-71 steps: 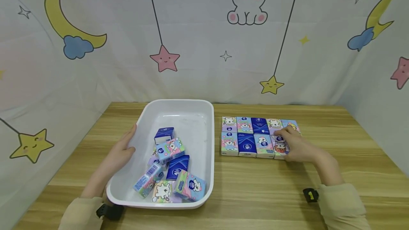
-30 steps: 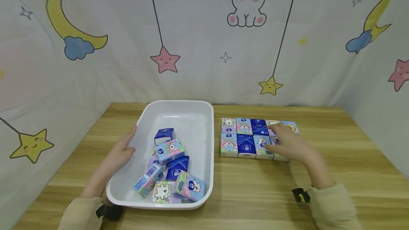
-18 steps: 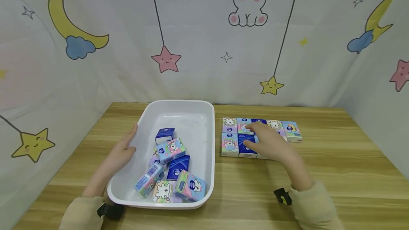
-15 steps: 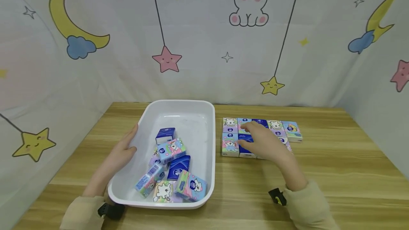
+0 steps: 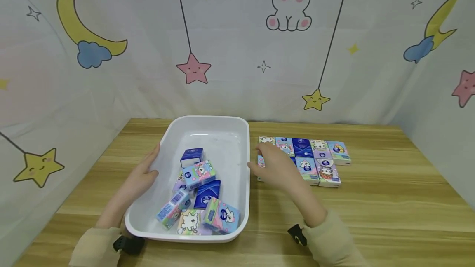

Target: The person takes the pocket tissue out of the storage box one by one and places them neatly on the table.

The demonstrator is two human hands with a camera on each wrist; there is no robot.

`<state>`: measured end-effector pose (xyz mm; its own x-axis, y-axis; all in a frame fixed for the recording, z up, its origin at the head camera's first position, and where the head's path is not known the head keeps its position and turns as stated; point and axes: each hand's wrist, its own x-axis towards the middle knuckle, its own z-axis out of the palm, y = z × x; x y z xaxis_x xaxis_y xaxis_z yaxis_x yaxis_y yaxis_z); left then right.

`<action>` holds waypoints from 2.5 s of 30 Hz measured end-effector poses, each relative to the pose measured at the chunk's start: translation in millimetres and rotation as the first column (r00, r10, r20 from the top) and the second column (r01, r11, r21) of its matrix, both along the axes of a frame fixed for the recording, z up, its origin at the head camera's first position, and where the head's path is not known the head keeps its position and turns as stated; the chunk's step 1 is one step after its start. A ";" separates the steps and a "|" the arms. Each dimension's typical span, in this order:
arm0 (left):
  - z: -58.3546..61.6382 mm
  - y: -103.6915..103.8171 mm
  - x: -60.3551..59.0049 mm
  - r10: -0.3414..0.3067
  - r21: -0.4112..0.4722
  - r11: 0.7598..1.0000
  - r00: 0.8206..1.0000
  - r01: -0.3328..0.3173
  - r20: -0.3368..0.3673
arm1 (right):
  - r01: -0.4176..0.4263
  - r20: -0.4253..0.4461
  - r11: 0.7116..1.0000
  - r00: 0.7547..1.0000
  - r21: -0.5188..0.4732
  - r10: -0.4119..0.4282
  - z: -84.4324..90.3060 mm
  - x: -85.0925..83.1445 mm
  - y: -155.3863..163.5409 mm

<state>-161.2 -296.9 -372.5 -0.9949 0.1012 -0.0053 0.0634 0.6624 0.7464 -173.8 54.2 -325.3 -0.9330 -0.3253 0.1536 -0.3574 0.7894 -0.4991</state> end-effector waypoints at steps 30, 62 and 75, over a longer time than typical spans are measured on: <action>2.3 1.3 1.2 0.004 0.014 1.000 1.000 -0.004 -0.009 | -0.176 -0.073 0.913 0.973 0.369 0.217 -2.9 18.0 -101.7; 0.2 -0.4 0.5 -0.007 0.002 1.000 0.999 0.007 -0.046 | -0.052 -0.104 0.885 0.988 0.462 0.112 -21.6 10.7 -139.5; 1.7 0.7 0.9 0.000 0.013 1.000 1.000 0.000 -0.020 | -0.104 -0.014 0.898 0.992 0.426 0.122 -20.7 6.5 -135.9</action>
<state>-160.3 -296.2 -370.8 -0.9947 0.1013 0.0157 0.0784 0.6526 0.7537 -167.3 -81.7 -346.0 -0.8822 -0.4707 0.0131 -0.4691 0.8763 -0.1098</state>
